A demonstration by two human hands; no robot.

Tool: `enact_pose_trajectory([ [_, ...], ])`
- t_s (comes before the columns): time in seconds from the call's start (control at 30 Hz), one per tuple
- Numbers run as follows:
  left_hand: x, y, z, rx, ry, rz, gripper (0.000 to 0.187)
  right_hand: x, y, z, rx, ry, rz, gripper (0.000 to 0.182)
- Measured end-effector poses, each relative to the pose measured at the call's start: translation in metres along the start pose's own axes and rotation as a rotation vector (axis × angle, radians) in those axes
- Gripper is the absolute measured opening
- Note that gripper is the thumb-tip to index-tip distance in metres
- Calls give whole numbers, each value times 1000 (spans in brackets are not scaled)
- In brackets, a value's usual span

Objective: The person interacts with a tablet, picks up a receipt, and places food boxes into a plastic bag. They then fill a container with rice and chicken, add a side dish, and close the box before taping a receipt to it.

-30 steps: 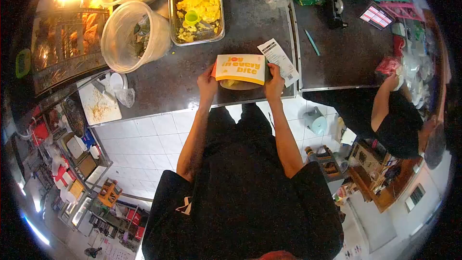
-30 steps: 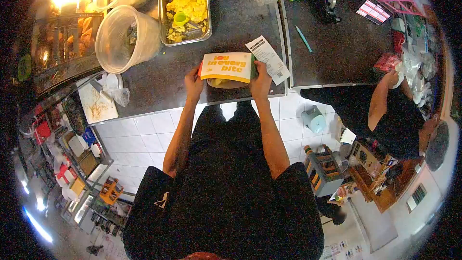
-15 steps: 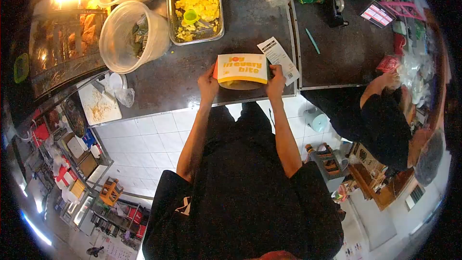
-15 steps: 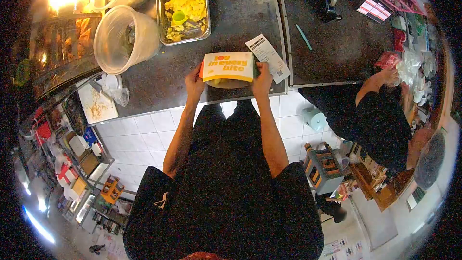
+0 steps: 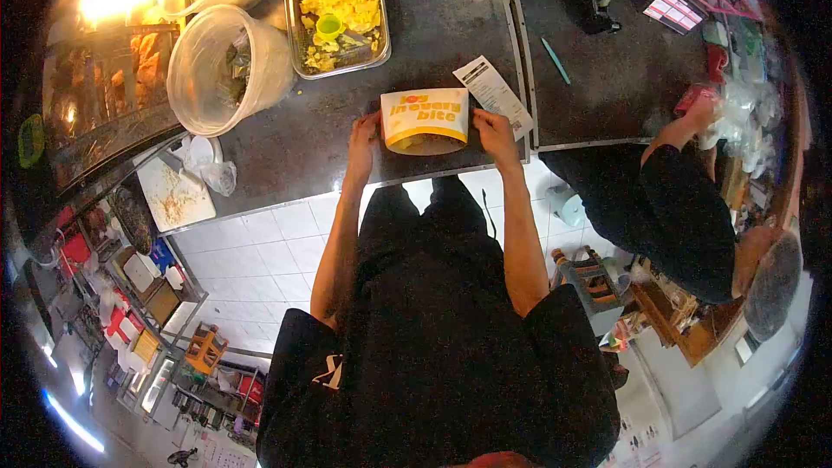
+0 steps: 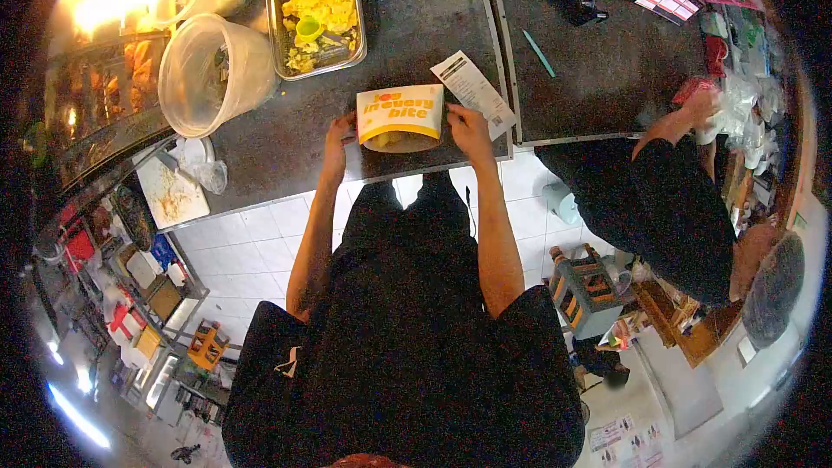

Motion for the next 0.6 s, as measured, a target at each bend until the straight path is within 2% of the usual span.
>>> enact_pose_trajectory([
  [0.03,-3,-1,2,-46,219,-137,43,12,7,2,123,-191,218,39],
  [0.07,0,-5,3,-52,222,-137,43,56,29,-8,172,-208,111,31],
  [0.1,4,-12,4,-15,111,142,43,49,12,-8,177,-211,111,31],
  [0.13,7,-16,3,27,-1,420,43,32,-12,-7,-44,-6,-141,30],
  [0.17,13,-17,-1,28,3,423,43,32,-20,-8,-266,203,-391,32],
  [0.23,15,-20,1,18,-22,492,44,33,-22,-12,-264,213,-286,31],
  [0.3,19,-25,-1,-24,-9,511,44,39,-25,-15,-173,90,-349,25],
  [0.37,10,-34,-5,-68,-52,539,44,36,-31,-17,-150,104,-340,28],
  [0.4,25,-32,-2,-56,-107,572,47,31,-35,-18,-147,80,-374,31],
  [0.5,24,-29,-2,-62,-26,616,51,41,-33,-21,-180,50,-472,39],
  [0.53,15,-32,-2,-59,-29,614,51,58,-21,-24,-227,147,-527,46],
  [0.57,-1,-36,-1,-52,-235,701,54,73,-12,-21,-274,246,-581,53],
  [0.6,-14,-41,1,-44,-438,786,58,79,-10,-16,-196,386,-622,62],
])
Point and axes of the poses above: each hand's wrist, its own z-axis towards the middle knuckle, its own y-axis out of the back of the hand, x = y × z, the point moved 1 cm from there along z, towards the middle knuckle, and after that the axes turned 15 degrees about -z, right-handed, at the moved point
